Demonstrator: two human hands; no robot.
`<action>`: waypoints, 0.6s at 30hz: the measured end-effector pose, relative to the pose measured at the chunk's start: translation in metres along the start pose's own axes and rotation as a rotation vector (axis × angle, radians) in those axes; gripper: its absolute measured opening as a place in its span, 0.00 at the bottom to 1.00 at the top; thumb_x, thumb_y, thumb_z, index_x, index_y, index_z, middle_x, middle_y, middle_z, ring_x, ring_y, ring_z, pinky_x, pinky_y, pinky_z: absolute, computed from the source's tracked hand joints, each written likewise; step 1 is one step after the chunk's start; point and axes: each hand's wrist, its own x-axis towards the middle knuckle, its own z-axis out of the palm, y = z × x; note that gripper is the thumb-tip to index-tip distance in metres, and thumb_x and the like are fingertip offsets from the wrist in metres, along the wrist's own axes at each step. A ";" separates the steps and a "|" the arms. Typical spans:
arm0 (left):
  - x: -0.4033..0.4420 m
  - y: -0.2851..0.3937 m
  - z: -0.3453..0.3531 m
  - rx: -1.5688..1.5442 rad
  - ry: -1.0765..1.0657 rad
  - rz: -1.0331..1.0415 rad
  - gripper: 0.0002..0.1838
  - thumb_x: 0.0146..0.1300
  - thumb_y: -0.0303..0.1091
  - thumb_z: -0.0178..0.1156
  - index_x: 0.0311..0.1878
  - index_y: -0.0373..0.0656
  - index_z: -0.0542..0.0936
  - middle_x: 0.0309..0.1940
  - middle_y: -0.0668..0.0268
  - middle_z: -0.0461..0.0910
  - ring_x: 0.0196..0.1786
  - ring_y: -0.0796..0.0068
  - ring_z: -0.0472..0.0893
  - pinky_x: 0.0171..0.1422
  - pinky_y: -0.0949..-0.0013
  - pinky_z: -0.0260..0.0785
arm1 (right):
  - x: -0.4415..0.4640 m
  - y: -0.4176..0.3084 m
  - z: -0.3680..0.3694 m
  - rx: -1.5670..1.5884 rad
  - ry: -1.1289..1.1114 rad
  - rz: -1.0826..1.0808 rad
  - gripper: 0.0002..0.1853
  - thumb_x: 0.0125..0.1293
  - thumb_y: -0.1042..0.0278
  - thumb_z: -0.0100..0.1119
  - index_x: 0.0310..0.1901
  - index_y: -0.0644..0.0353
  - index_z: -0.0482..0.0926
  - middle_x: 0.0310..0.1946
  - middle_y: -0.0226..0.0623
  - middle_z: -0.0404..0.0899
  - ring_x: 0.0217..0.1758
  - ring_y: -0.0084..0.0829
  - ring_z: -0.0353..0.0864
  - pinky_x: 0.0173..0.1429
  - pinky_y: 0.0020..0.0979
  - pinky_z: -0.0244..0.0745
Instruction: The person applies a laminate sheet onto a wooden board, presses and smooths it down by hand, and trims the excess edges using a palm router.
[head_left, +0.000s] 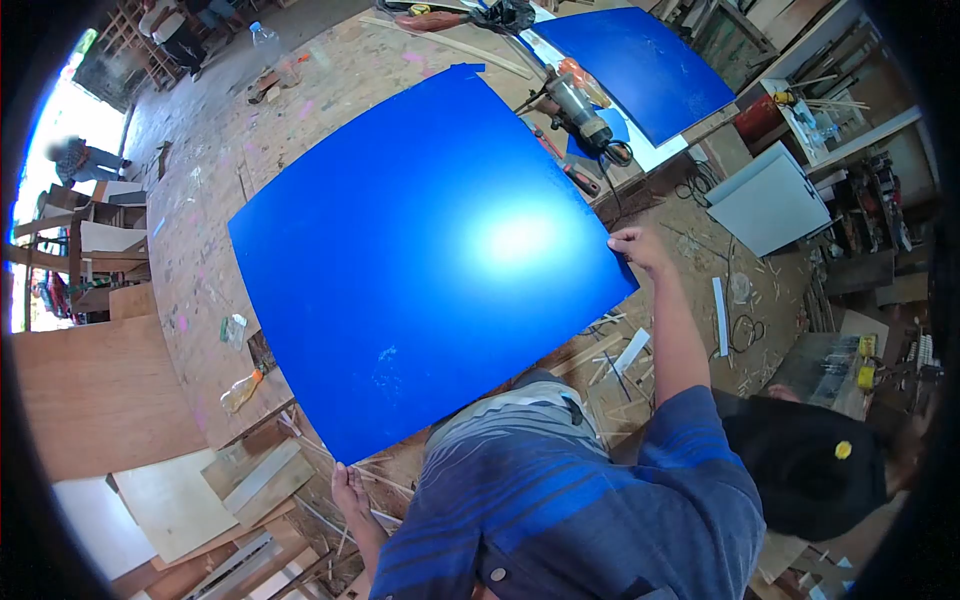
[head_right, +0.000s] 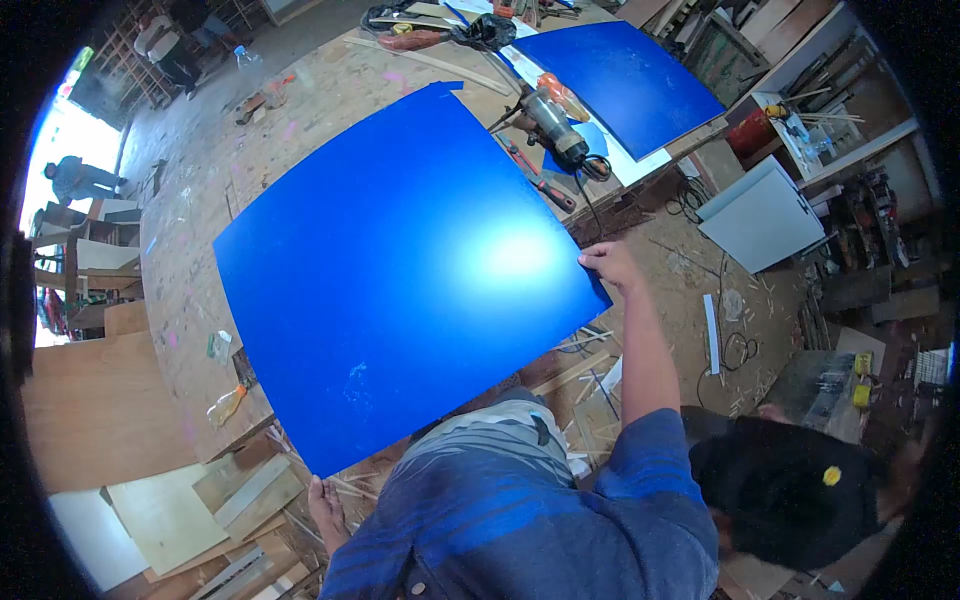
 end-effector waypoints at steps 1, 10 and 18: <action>0.003 -0.002 -0.002 0.002 -0.027 0.002 0.13 0.81 0.33 0.68 0.61 0.38 0.84 0.42 0.70 0.88 0.40 0.78 0.87 0.53 0.72 0.86 | -0.004 -0.001 -0.001 -0.031 0.020 -0.003 0.12 0.73 0.64 0.77 0.52 0.58 0.94 0.41 0.29 0.92 0.40 0.24 0.86 0.46 0.33 0.80; -0.007 -0.004 0.003 -0.008 0.005 0.007 0.12 0.80 0.34 0.70 0.59 0.40 0.85 0.41 0.69 0.88 0.43 0.77 0.87 0.52 0.70 0.85 | 0.006 0.015 0.005 0.057 0.045 -0.033 0.14 0.70 0.64 0.78 0.50 0.64 0.95 0.42 0.33 0.94 0.43 0.24 0.87 0.50 0.34 0.80; 0.003 -0.013 -0.006 -0.002 -0.009 0.029 0.12 0.79 0.35 0.72 0.58 0.41 0.85 0.41 0.69 0.88 0.43 0.76 0.87 0.56 0.67 0.85 | 0.004 0.012 0.004 0.060 0.003 0.005 0.15 0.74 0.65 0.76 0.56 0.64 0.94 0.44 0.32 0.93 0.43 0.25 0.88 0.51 0.33 0.83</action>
